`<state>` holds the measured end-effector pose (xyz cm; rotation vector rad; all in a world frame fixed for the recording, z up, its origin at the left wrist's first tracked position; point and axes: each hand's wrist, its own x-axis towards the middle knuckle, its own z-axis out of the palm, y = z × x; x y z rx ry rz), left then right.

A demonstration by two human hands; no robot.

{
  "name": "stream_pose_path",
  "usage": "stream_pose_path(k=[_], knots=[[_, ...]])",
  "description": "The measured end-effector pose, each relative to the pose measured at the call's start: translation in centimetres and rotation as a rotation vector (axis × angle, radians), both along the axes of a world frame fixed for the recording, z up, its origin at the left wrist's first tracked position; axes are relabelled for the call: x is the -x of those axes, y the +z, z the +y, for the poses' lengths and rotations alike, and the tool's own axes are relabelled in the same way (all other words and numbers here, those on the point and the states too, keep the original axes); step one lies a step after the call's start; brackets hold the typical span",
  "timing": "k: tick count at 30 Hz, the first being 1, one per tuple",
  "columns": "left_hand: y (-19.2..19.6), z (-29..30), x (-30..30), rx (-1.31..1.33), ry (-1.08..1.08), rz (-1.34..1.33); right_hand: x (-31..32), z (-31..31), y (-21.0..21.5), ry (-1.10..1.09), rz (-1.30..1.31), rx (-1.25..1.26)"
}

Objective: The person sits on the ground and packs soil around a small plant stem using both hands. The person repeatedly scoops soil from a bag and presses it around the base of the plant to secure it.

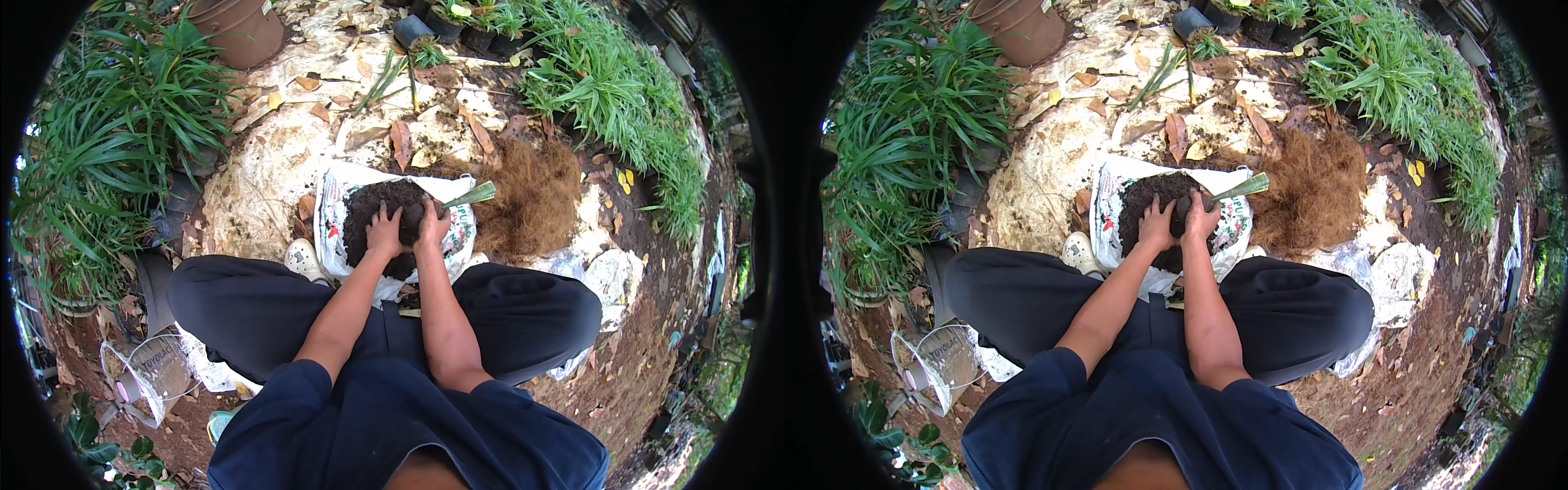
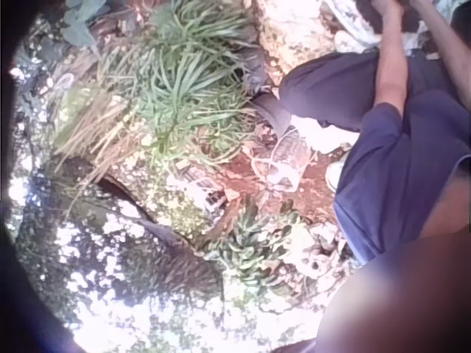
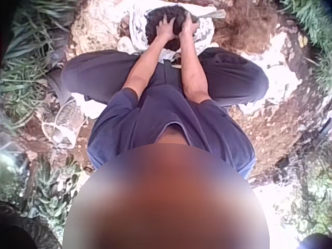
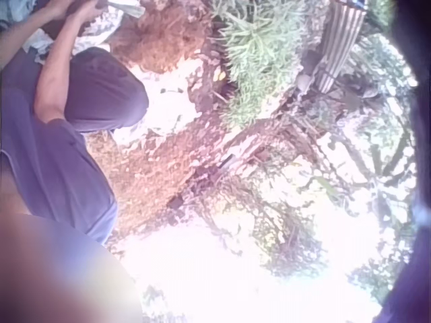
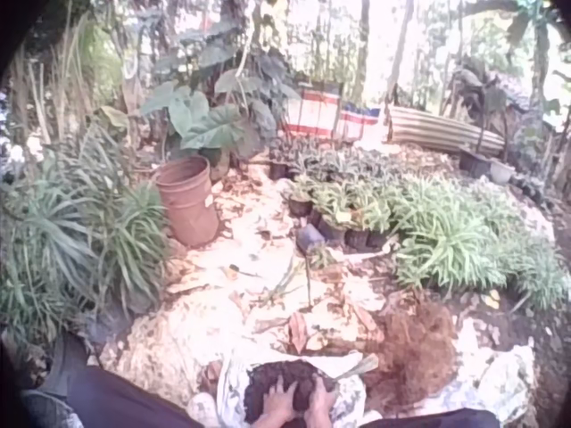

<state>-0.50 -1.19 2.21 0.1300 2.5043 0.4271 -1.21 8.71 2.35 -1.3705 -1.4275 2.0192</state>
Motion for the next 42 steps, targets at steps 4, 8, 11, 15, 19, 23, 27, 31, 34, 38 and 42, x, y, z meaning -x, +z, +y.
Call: stream_pose_path(k=[4,8,11,15,19,23,27,31,34,38,42], knots=[[0.8,0.1,-0.6,0.068,-0.052,0.006,0.0,0.0,-0.3,0.011,0.005,0.008],[-0.2,-1.0,-0.7,-0.055,-0.008,0.078,0.2,-0.2,-0.2,0.013,0.007,0.038],[-1.6,-1.8,-0.7,-0.174,0.016,0.162,0.3,-0.5,0.3,0.022,-0.007,0.030],[-3.2,-2.9,-0.5,-0.310,0.130,0.177,0.1,-0.4,0.7,0.076,-0.049,0.023],[-4.0,-3.1,0.2,-0.726,0.673,-0.071,-0.1,-0.1,0.4,0.135,-0.056,0.008],[-3.4,-3.0,0.8,-1.288,1.041,-0.385,-0.3,-0.4,0.5,0.175,-0.107,0.001],[-2.0,-2.4,1.2,-1.368,1.215,-0.394,-0.6,-0.9,1.4,0.337,-0.105,-0.027],[-1.3,-0.8,0.5,-1.403,1.243,-0.158,-0.7,-2.0,1.8,0.466,-0.137,-0.164],[-1.1,0.0,0.2,-1.279,1.203,-0.094,-0.9,-2.7,2.1,0.393,-0.197,-0.286],[-1.0,0.3,0.3,-1.264,1.167,-0.097,-1.4,-2.2,3.1,0.502,-0.124,-0.190],[-0.9,0.3,0.4,-1.344,1.216,-0.127,-1.0,-3.0,3.3,0.364,-0.167,-0.086]])
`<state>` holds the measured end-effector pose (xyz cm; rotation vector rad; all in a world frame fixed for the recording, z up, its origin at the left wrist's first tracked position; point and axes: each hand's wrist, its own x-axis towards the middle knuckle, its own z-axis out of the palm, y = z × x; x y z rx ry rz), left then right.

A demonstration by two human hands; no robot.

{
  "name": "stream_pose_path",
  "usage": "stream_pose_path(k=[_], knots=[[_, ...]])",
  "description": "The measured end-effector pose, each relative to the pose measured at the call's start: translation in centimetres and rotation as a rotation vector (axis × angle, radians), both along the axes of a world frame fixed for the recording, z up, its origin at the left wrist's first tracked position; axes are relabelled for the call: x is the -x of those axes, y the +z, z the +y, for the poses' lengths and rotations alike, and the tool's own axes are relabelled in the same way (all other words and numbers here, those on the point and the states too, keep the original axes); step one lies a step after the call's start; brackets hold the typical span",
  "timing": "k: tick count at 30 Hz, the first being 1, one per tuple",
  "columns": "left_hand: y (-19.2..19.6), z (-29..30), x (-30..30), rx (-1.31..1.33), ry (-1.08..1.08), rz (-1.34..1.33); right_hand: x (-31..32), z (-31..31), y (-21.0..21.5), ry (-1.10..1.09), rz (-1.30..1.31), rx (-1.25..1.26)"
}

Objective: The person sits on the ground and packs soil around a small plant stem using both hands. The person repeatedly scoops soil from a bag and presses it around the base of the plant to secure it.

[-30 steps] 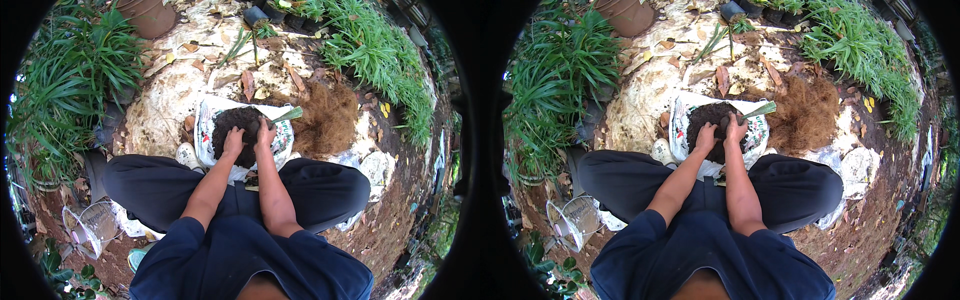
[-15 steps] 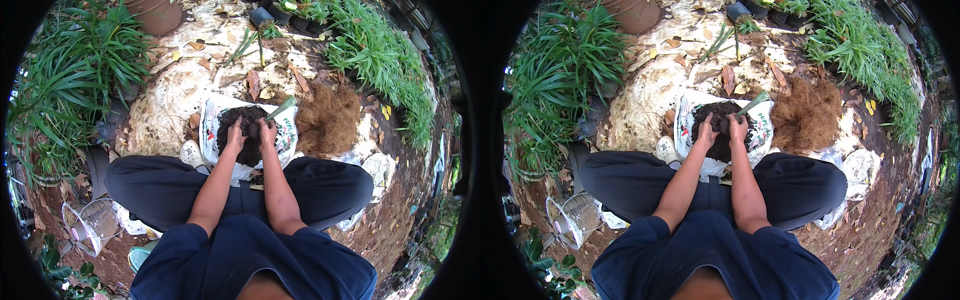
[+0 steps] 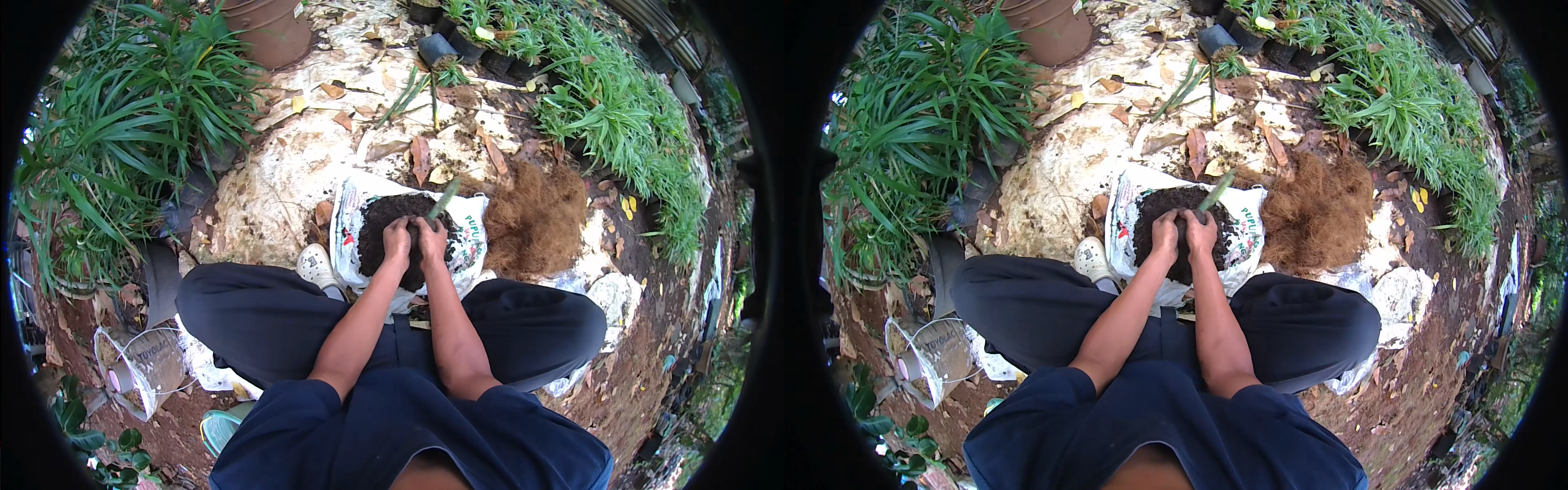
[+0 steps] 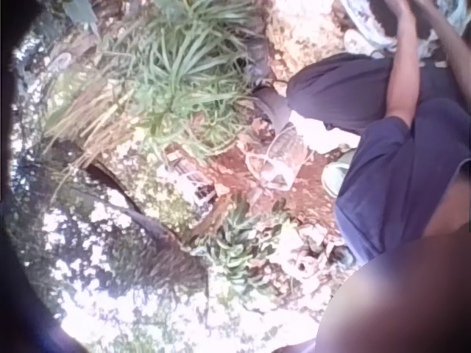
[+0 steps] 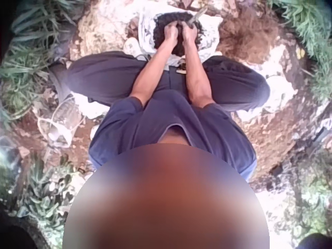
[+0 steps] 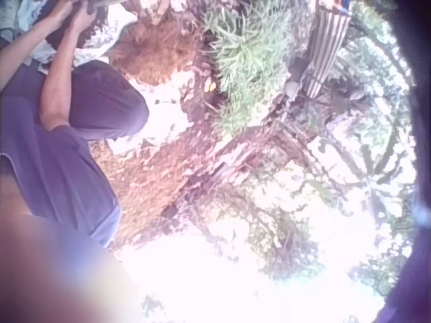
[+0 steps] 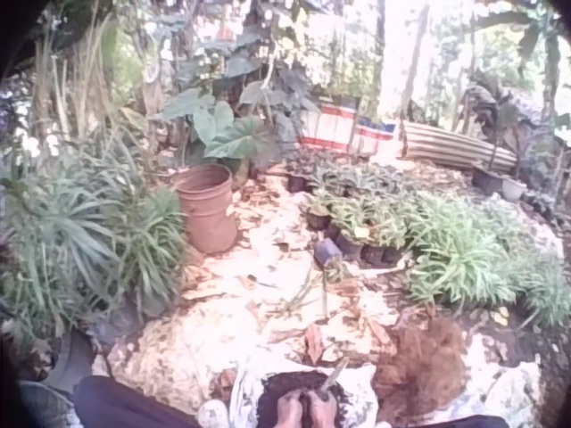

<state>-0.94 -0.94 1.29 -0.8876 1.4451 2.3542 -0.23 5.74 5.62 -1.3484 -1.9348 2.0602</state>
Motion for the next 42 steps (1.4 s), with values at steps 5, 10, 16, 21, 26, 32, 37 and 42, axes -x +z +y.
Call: stream_pose_path(k=[5,10,16,21,26,32,37,42], knots=[[0.1,-0.1,0.1,0.081,-0.022,-0.043,-0.5,-1.4,-0.9,0.059,0.078,-0.092],[1.0,-0.2,0.1,0.118,-0.024,0.010,0.2,-0.8,-1.1,0.091,0.159,0.088],[0.5,0.3,0.0,0.184,-0.075,0.121,0.2,-0.9,-1.6,-0.068,0.204,0.169],[-1.0,0.7,-0.4,0.288,-0.074,0.142,0.7,-0.3,-1.1,0.004,0.147,0.108],[-1.1,0.3,0.0,0.261,-0.110,0.043,0.2,-0.9,-0.7,-0.120,0.171,0.149],[0.9,0.4,-0.1,0.329,-0.114,0.140,0.3,-0.2,-1.2,-0.021,0.171,0.227],[2.0,0.5,-0.6,0.338,-0.119,0.119,0.3,-1.1,-1.0,-0.124,0.196,0.281],[1.9,-0.3,-0.1,0.228,-0.116,0.126,0.6,-0.8,-0.9,-0.013,0.127,0.048]])
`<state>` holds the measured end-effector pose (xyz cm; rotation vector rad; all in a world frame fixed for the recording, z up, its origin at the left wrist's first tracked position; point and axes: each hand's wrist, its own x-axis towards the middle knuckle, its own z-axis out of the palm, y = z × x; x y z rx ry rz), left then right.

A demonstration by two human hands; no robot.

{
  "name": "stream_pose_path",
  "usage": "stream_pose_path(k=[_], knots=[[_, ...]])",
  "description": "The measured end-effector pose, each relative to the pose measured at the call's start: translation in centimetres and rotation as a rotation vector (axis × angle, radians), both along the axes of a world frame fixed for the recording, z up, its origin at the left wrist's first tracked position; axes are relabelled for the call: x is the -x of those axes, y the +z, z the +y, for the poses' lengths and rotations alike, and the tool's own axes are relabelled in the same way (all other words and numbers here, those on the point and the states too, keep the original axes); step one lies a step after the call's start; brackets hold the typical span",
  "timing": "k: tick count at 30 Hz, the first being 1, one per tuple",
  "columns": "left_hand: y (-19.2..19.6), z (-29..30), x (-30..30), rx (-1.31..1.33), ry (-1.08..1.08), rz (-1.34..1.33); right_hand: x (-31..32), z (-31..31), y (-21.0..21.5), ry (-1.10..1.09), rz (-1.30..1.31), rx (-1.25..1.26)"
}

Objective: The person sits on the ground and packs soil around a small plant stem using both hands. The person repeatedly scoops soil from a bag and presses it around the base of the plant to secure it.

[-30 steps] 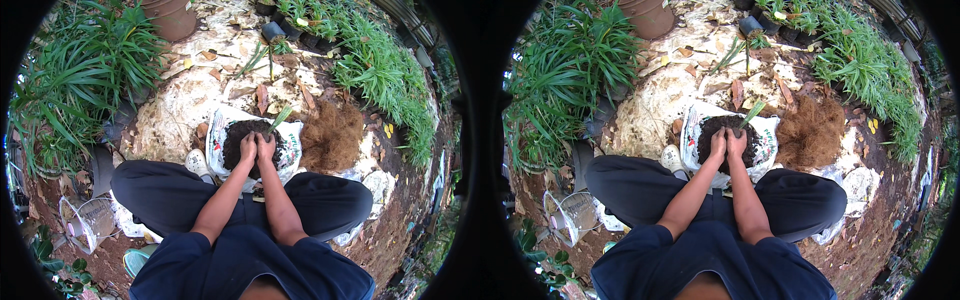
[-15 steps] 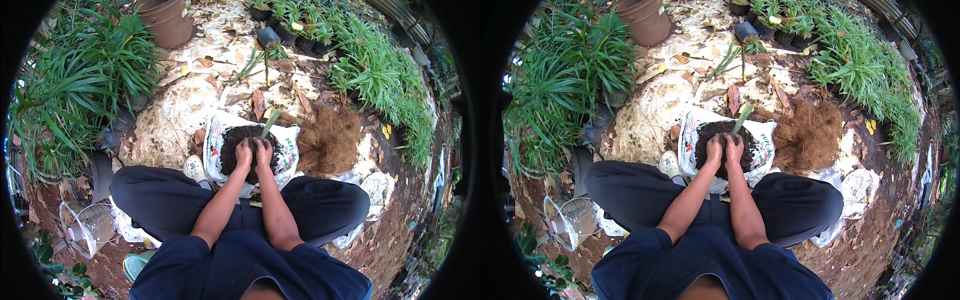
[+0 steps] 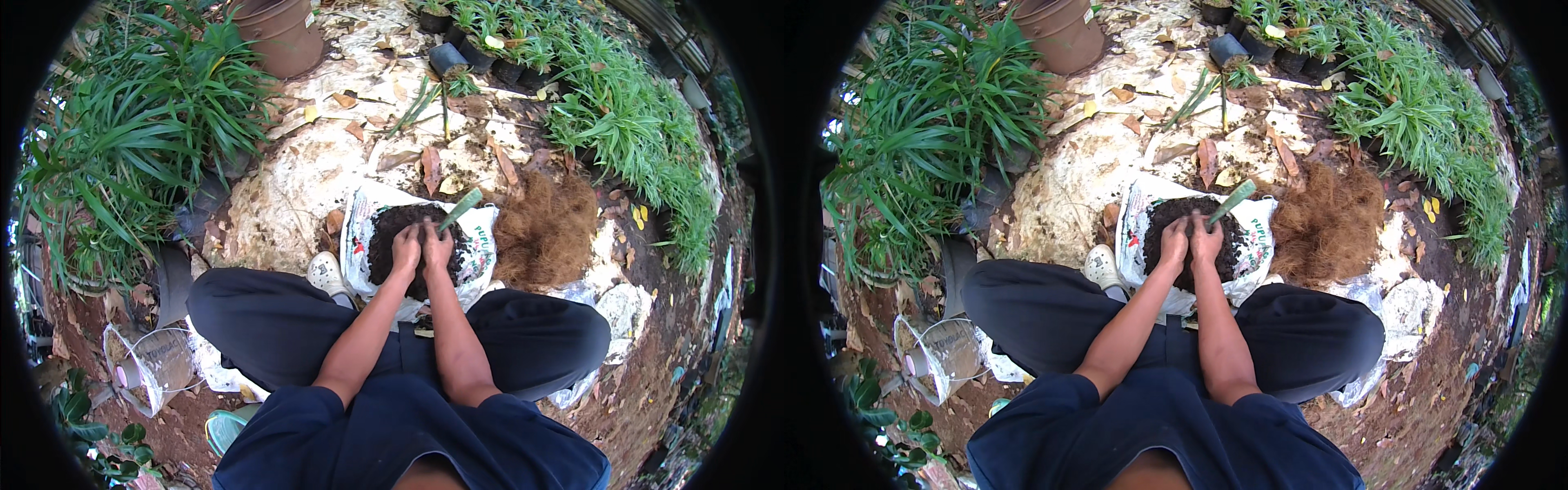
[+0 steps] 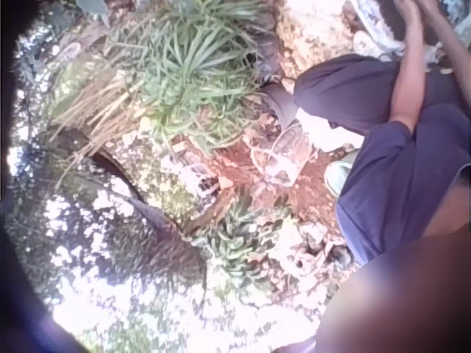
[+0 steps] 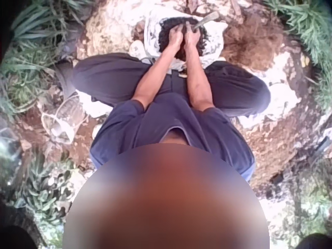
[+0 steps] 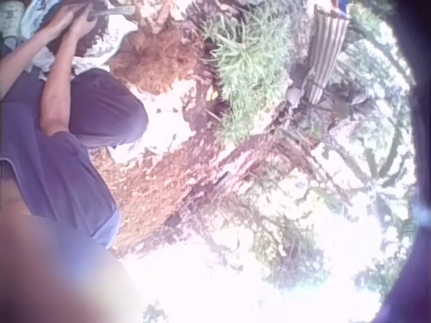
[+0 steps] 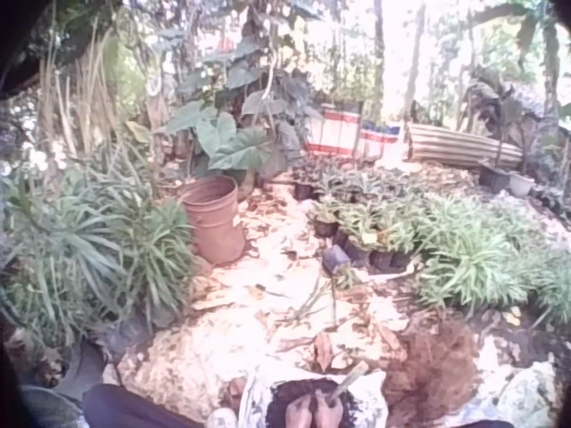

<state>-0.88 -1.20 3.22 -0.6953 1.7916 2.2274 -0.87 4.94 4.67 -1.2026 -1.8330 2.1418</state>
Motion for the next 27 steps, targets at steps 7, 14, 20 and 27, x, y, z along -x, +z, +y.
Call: stream_pose_path(k=[7,14,20,27], knots=[[-1.8,-0.7,1.3,0.449,-0.193,0.011,0.5,2.0,-1.1,-0.211,-0.047,-0.067],[-1.1,0.3,0.3,0.892,-0.807,0.066,0.3,2.9,-1.3,-0.338,-0.013,0.077],[-1.3,0.2,-0.2,1.035,-0.946,0.152,0.4,2.9,-1.8,-0.407,-0.025,0.095],[-4.0,-0.8,-0.9,0.937,-0.709,0.168,0.6,2.7,-1.7,-0.286,-0.051,-0.006]])
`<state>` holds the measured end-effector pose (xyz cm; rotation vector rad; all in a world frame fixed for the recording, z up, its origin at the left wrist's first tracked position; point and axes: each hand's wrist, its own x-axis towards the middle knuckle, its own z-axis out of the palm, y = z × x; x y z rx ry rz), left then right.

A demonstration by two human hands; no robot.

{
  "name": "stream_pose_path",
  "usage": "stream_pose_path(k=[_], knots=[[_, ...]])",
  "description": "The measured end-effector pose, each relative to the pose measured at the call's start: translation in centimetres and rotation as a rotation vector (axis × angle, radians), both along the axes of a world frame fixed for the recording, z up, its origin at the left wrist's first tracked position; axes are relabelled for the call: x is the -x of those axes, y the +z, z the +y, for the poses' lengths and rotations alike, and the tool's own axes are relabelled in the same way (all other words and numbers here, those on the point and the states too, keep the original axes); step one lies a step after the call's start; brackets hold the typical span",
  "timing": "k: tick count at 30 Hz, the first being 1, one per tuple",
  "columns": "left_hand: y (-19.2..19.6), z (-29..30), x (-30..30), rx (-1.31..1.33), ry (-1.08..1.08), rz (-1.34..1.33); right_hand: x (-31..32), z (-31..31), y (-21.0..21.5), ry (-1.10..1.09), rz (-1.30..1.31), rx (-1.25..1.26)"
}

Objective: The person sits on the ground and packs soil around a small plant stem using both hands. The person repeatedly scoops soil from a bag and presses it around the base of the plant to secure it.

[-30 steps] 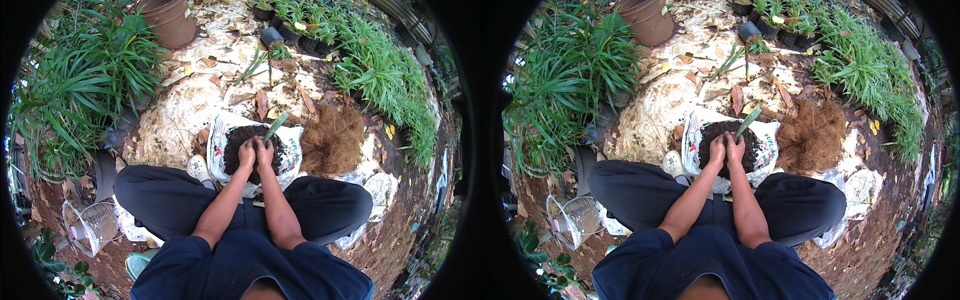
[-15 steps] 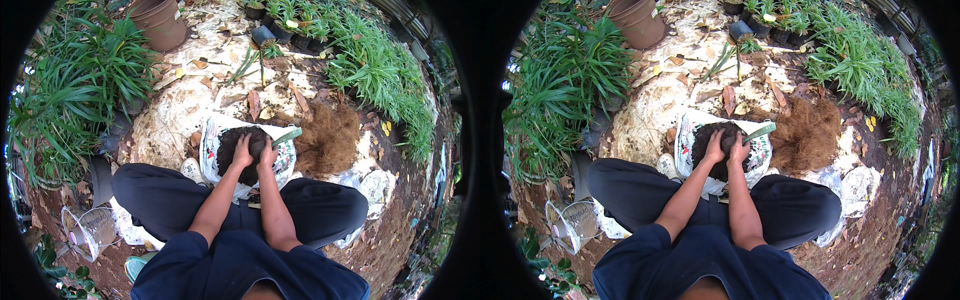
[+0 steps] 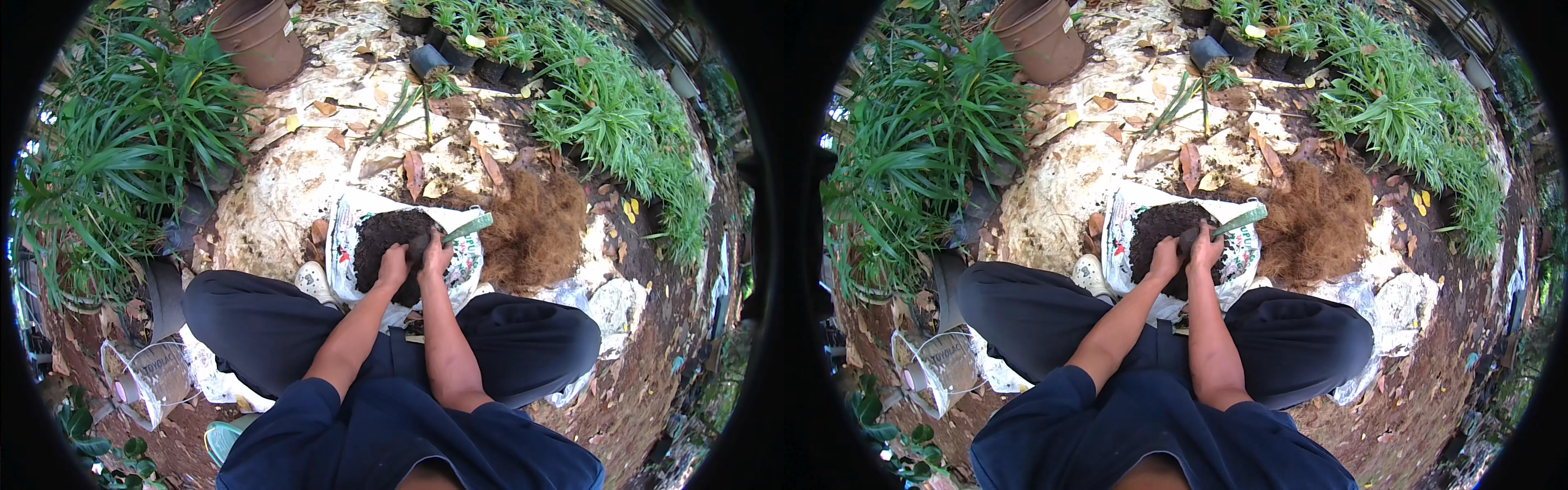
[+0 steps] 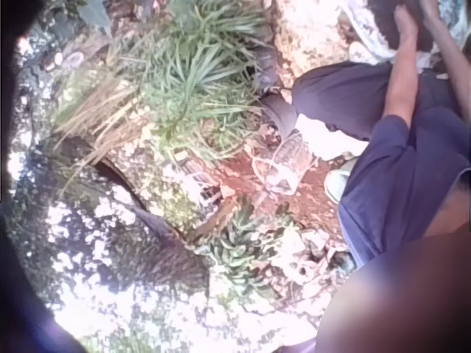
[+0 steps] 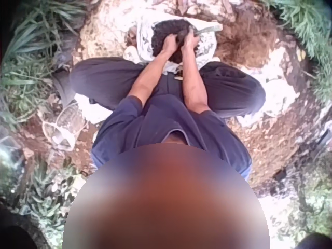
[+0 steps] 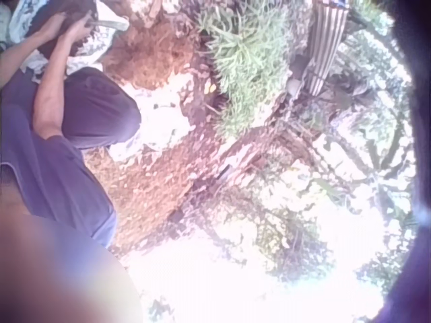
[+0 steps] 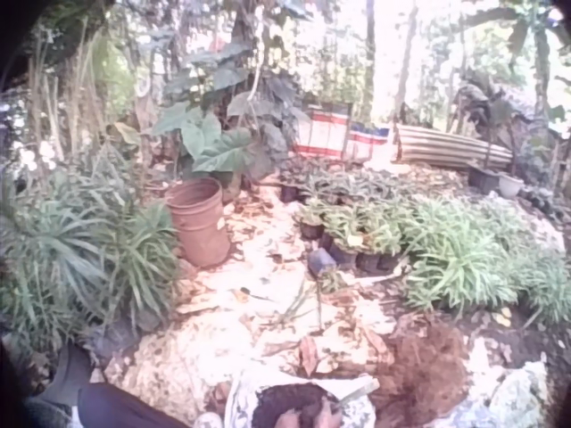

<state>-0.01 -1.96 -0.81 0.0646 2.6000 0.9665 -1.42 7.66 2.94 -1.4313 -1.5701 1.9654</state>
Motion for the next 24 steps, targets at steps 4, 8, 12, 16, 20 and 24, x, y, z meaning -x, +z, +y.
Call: stream_pose_path(k=[4,8,12,16,20,24], knots=[[-0.4,0.1,0.1,-0.281,0.525,-0.024,-0.5,0.2,0.0,0.106,-0.026,0.021],[-0.3,0.1,1.3,-0.978,0.946,-0.405,-0.7,-0.3,-0.1,0.243,-0.060,0.053],[-0.2,0.3,1.3,-1.043,0.869,-0.295,-0.6,-1.3,-0.2,0.350,-0.096,-0.049],[-0.1,1.6,0.3,-0.775,0.761,-0.234,-0.6,-2.4,-0.3,0.266,-0.058,-0.199],[0.2,1.4,0.5,-0.778,0.899,-0.292,-1.1,-2.3,-0.1,0.324,0.090,-0.038],[1.1,1.2,0.9,-0.814,0.799,-0.096,-0.9,-2.1,0.5,0.342,0.086,0.121]])
